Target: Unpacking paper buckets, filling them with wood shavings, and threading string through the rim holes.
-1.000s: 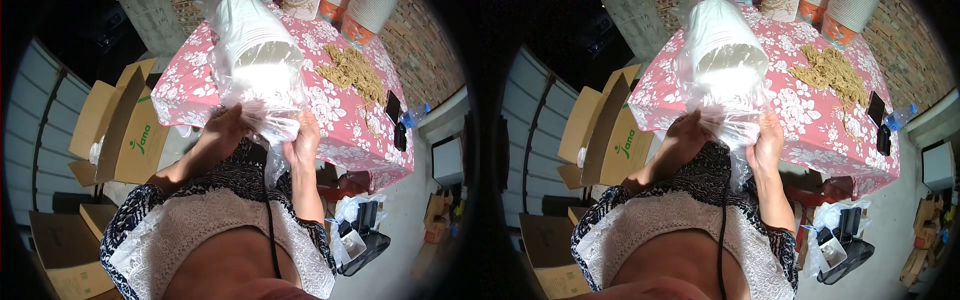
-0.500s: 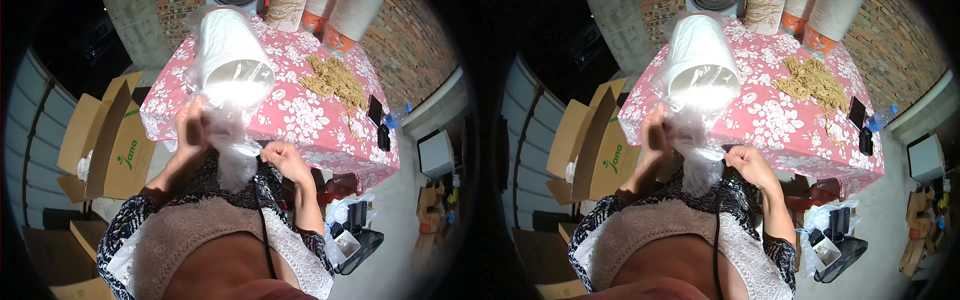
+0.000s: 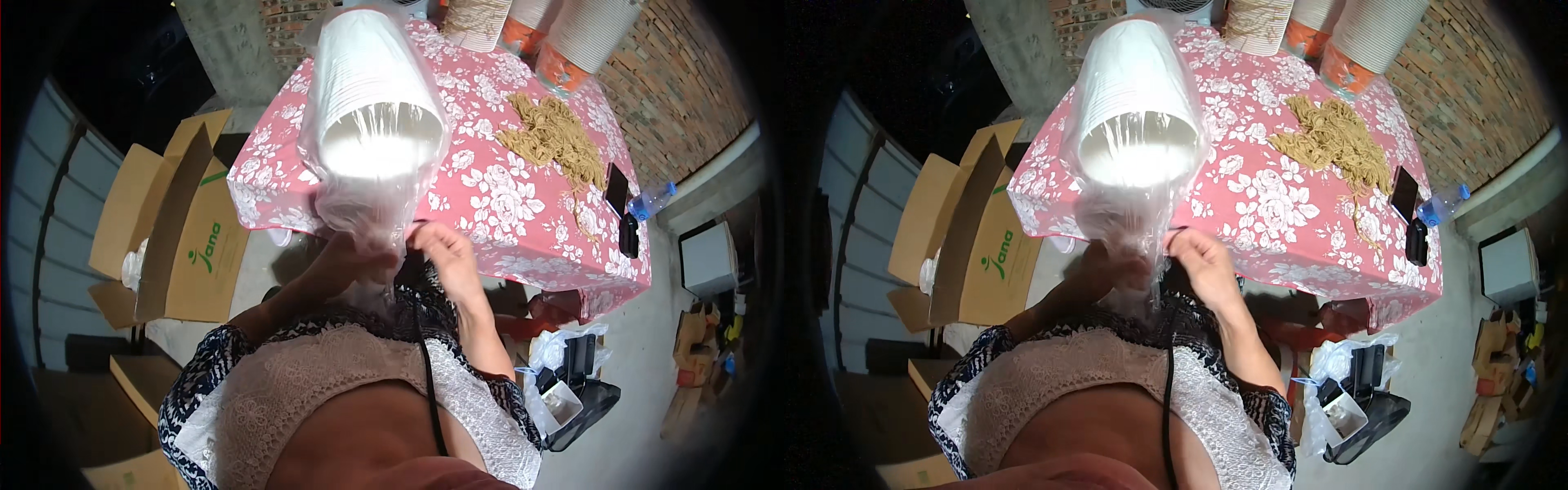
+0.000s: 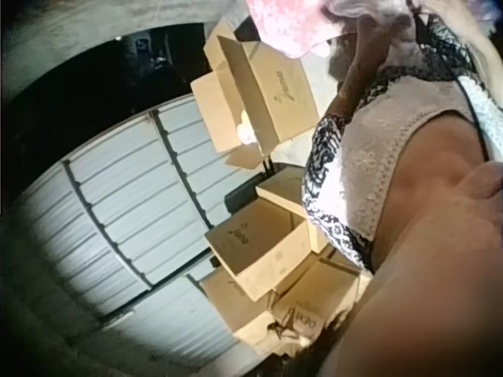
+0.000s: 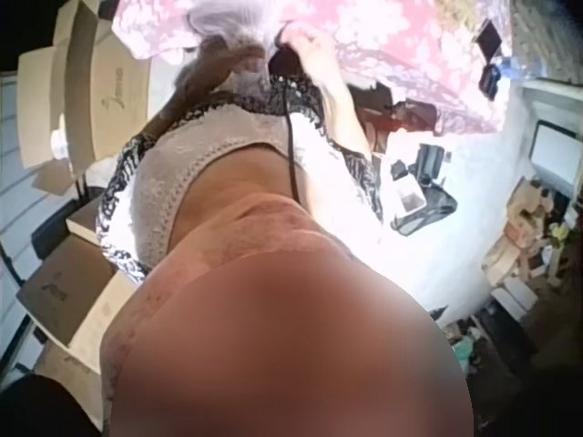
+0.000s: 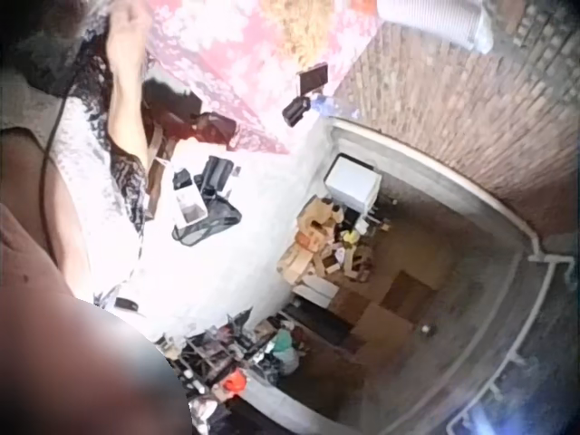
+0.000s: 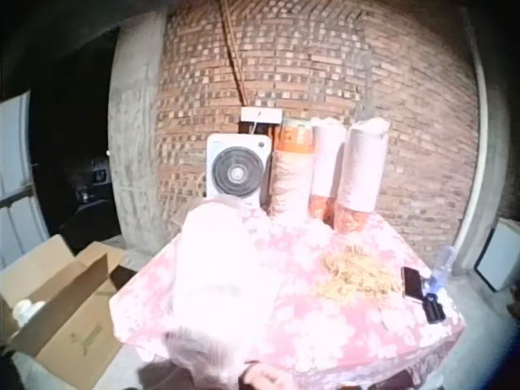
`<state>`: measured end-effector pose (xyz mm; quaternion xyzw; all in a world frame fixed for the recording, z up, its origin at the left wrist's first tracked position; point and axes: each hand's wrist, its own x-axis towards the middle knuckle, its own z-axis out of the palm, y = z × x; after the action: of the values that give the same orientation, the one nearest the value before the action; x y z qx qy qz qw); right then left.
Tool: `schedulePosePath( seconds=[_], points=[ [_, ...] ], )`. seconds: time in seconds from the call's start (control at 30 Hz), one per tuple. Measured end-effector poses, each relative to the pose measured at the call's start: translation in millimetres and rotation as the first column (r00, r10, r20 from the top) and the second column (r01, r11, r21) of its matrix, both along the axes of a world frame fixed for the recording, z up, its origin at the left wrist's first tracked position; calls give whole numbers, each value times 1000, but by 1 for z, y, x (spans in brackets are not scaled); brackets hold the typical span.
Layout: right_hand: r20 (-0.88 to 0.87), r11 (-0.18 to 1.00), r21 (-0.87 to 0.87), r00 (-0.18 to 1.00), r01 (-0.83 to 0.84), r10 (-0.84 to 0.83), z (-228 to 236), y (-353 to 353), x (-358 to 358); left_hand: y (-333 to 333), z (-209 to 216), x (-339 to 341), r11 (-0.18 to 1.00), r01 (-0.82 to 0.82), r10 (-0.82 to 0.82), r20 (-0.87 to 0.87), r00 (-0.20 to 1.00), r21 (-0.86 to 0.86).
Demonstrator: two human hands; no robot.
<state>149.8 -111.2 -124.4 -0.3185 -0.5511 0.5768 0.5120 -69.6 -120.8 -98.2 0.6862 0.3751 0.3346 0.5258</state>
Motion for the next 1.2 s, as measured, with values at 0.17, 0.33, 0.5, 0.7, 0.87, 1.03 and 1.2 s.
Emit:
schedulePosePath(
  seconds=[0.17, 0.33, 0.5, 0.7, 0.87, 1.03, 1.2],
  points=[
    [51, 970, -228, 996, 88, -78, 18, -4, -6, -10, -7, 13, 883, 226, -76, 350, 934, -411],
    [-35, 909, -332, 966, -253, 256, -7, -12, -4, -13, -3, 11, 986, 80, -37, 271, 962, -149],
    [-351, 947, -302, 911, 108, -216, -6, -17, -1, -10, -11, 9, 942, 21, 105, 354, 929, -336],
    [-347, 893, -290, 832, 344, -433, 24, -20, 11, -22, 5, 0, 836, -136, 351, 327, 877, -532],
    [-9, 840, -28, 840, 543, -543, 30, -18, 49, -17, 32, -23, 775, -464, 505, -21, 863, -429],
    [-341, 849, -223, 778, 478, -528, 50, -16, 66, -14, 6, -50, 772, -636, 527, 544, 652, 14],
    [-561, 906, -256, 712, 337, -423, 66, -26, 57, -36, 25, -28, 618, -95, 33, 95, 995, 780]
  ],
)
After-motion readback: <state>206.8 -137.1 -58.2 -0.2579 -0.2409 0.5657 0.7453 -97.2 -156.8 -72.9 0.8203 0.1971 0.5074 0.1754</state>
